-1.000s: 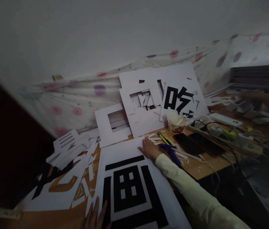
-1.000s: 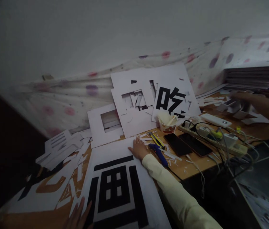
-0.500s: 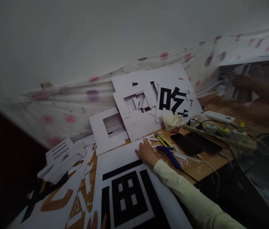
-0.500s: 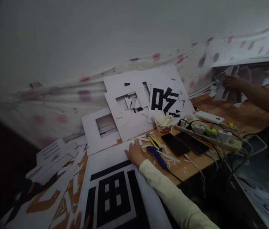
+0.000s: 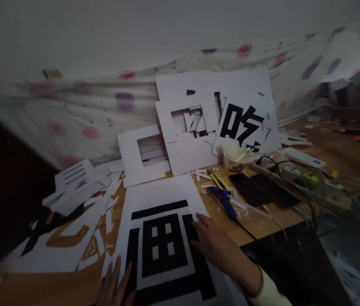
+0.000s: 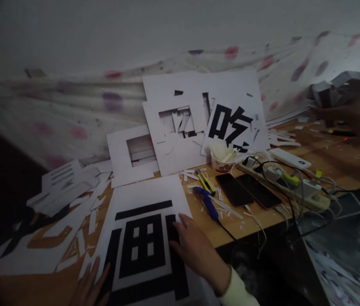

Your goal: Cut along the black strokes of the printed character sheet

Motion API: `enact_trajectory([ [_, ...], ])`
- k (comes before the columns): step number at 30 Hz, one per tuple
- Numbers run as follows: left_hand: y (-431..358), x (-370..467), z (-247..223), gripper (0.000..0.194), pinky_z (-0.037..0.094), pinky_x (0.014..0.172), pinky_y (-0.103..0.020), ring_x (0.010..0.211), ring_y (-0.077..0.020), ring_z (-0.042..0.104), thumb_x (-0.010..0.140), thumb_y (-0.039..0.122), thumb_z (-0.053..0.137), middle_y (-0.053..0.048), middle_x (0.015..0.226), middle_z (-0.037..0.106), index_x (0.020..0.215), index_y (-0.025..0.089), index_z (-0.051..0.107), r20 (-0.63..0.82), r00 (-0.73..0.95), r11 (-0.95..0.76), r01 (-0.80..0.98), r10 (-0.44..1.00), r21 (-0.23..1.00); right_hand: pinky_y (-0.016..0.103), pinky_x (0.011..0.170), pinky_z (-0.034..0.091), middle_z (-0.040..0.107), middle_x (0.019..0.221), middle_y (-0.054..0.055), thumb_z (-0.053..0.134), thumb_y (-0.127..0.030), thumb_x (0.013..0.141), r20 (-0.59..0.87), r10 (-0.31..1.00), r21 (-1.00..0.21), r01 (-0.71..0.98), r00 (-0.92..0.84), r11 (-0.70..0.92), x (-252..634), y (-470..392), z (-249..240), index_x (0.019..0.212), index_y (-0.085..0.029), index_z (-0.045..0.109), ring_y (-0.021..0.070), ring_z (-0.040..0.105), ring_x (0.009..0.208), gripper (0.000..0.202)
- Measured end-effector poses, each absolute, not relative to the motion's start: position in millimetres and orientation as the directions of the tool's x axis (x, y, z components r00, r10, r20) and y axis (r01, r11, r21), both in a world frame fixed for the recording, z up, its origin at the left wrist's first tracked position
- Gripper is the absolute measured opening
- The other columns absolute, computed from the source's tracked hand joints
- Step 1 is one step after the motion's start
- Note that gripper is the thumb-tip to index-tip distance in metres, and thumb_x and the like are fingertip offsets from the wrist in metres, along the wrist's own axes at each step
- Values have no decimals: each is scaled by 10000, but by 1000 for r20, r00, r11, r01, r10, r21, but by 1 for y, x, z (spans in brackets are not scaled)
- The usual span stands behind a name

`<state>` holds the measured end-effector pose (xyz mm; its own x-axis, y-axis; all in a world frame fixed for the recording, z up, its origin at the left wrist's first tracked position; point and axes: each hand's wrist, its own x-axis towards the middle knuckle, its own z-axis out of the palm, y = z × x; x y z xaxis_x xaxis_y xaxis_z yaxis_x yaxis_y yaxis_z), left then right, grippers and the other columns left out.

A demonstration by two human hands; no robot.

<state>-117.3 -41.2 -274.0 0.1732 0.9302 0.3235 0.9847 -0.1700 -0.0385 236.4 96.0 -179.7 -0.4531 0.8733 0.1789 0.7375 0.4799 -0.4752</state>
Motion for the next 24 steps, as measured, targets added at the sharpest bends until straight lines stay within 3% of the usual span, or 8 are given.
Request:
enact_trajectory([
  [3, -41, -94, -255, 671, 421, 1002, -560, 1384, -341, 286, 902, 245, 425, -86, 1554, 205, 1485, 346, 109, 322, 125, -146, 988, 939, 44, 387, 779, 509, 665, 972, 130, 430, -449, 895, 285, 954, -580, 775, -96, 252, 265, 93, -182, 985, -188, 612, 248, 635, 880, 330],
  [6, -36, -83, -247, 651, 414, 1006, -557, 1389, -329, 282, 900, 279, 431, -58, 1551, 226, 1478, 361, 142, 370, 96, -137, 987, 924, 84, 432, 761, 477, 661, 960, 178, 416, -573, 868, 381, 909, -500, 865, 169, 49, 282, 113, -177, 1030, -144, 617, 311, 614, 893, 500],
  [10, -34, -81, -249, 633, 433, 984, -540, 1370, -324, 321, 901, 315, 421, -63, 1541, 258, 1476, 353, 159, 404, 76, -112, 992, 912, 66, 446, 773, 428, 674, 949, 184, 352, -582, 892, 354, 928, -255, 967, 117, -24, 290, 139, -174, 1045, -139, 652, 343, 605, 904, 557],
  [14, -35, -79, -251, 624, 422, 984, -533, 1364, -315, 333, 905, 325, 400, -69, 1531, 281, 1478, 346, 155, 414, 73, -94, 995, 907, 32, 392, 688, 410, 692, 822, 159, 335, -550, 915, 271, 957, -159, 986, 99, -57, 296, 141, -179, 932, -138, 673, 318, 631, 802, 533],
  [17, -33, -76, -251, 619, 397, 1001, -525, 1372, -306, 319, 907, 326, 387, -71, 1532, 279, 1480, 337, 153, 415, 85, -102, 995, 906, 19, 377, 652, 399, 692, 794, 153, 341, -557, 912, 291, 951, -121, 990, 101, -68, 304, 134, -183, 902, -145, 672, 312, 631, 771, 529],
  [20, -30, -74, -253, 622, 366, 1015, -531, 1377, -305, 304, 909, 327, 389, -84, 1530, 282, 1484, 317, 152, 420, 96, -106, 994, 903, 0, 408, 715, 414, 694, 852, 174, 346, -583, 901, 377, 922, -107, 993, 86, -49, 310, 126, -182, 917, -131, 671, 326, 619, 832, 556],
  [24, -29, -71, -254, 610, 295, 1054, -538, 1391, -298, 270, 913, 298, 390, -83, 1525, 295, 1482, 305, 171, 425, 97, -87, 995, 900, -43, 464, 788, 430, 688, 911, 165, 338, -595, 898, 595, 794, -231, 973, 126, 18, 307, 107, -173, 1003, -115, 638, 317, 612, 845, 575],
])
